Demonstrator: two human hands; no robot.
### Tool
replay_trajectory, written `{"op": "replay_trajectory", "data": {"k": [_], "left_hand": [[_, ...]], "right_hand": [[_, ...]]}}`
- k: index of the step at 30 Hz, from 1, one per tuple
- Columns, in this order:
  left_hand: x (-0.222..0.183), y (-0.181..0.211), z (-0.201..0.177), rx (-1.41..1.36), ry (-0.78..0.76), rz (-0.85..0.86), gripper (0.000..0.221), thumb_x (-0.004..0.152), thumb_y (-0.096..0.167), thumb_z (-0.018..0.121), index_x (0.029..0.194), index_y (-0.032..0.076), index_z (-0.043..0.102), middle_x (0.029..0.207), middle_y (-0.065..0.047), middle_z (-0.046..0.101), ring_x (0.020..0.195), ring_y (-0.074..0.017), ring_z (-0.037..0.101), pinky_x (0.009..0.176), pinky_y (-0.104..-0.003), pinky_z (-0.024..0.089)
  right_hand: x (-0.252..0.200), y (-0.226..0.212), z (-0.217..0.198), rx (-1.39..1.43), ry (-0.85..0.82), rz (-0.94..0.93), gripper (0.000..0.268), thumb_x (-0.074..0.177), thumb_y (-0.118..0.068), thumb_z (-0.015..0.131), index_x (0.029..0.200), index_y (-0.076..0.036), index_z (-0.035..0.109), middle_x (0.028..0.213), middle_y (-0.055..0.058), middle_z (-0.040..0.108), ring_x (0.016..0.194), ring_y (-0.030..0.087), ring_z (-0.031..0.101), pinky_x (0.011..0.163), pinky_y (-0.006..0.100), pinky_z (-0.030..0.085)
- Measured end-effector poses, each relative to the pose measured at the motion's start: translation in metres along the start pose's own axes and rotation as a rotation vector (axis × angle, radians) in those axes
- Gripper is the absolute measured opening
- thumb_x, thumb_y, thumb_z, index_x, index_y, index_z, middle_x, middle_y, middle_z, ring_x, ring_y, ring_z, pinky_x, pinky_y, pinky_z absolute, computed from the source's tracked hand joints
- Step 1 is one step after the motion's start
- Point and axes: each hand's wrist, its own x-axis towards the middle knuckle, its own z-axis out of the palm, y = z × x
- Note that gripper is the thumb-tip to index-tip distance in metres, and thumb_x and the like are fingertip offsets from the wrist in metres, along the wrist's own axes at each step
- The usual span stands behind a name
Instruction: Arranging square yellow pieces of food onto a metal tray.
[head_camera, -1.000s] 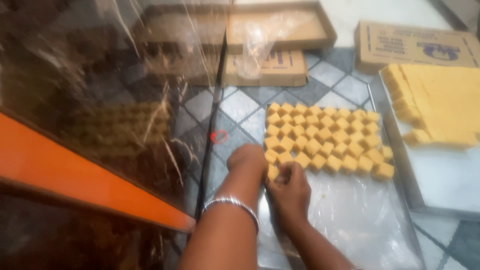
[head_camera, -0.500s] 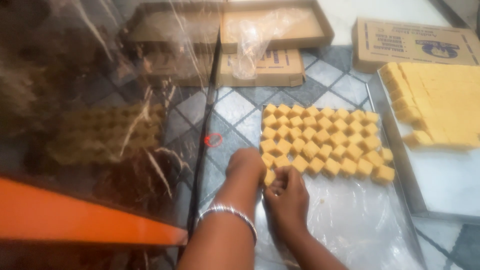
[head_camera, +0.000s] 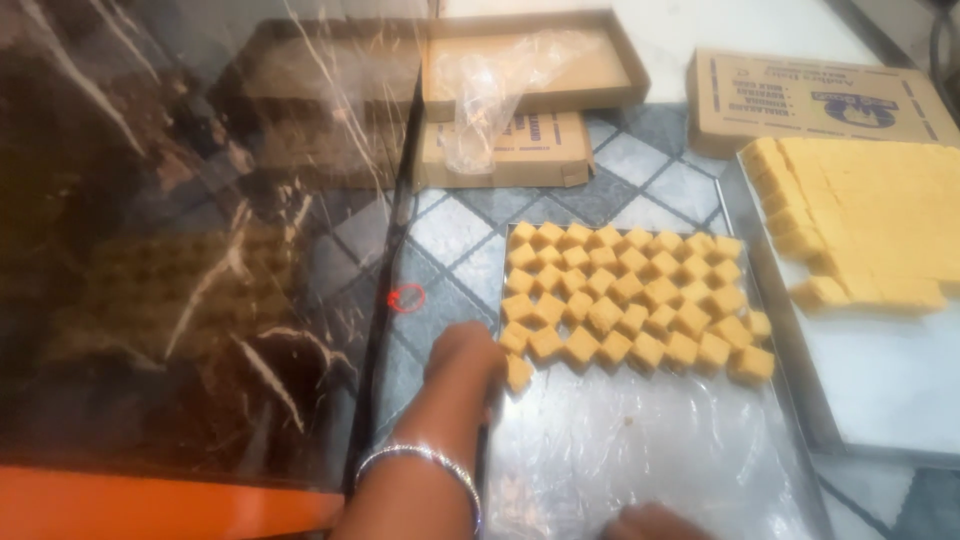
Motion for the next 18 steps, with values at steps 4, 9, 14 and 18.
{"op": "replay_trajectory", "data": {"k": [4,9,14,18], "left_hand": [[-0.012,0.007,-0.018,-0.069,0.082,0.057,0.027,0.091,0.003,0.071,0.117,-0.002,0.072,0.115,-0.022,0.074,0.096,-0.0347,0.08,0.072,-0.042,0.066],[0.03,0.02,-0.012,0.008,0.293,0.177,0.03,0.088,0.016,0.076,0.116,0.006,0.074,0.124,-0.016,0.068,0.118,-0.0336,0.067,0.092,-0.044,0.058],[0.047,0.028,0.006,-0.094,0.476,0.284,0.024,0.096,0.013,0.06,0.111,0.017,0.078,0.12,-0.013,0.072,0.113,-0.0341,0.069,0.093,-0.046,0.057],[0.046,0.028,0.004,-0.112,0.468,0.263,0.025,0.091,0.013,0.065,0.112,0.021,0.078,0.124,-0.01,0.071,0.115,-0.0326,0.067,0.095,-0.044,0.056]], "right_hand": [[-0.023,-0.134,-0.167,-0.003,0.136,0.163,0.017,0.098,-0.03,0.056,0.093,-0.016,0.064,0.1,0.007,0.064,0.098,0.028,0.064,0.091,0.041,0.051],[-0.012,-0.133,-0.265,-0.229,0.257,-0.37,0.015,0.098,-0.027,0.061,0.096,-0.012,0.061,0.093,0.008,0.059,0.09,0.028,0.059,0.078,0.042,0.048],[-0.019,-0.142,-0.33,0.003,0.262,-0.182,0.028,0.092,-0.038,0.07,0.095,-0.012,0.062,0.093,0.007,0.06,0.091,0.027,0.058,0.078,0.041,0.049],[-0.024,-0.146,-0.338,0.126,0.271,-0.043,0.039,0.088,-0.048,0.074,0.096,-0.012,0.061,0.094,0.007,0.058,0.09,0.025,0.057,0.079,0.039,0.05]]}}
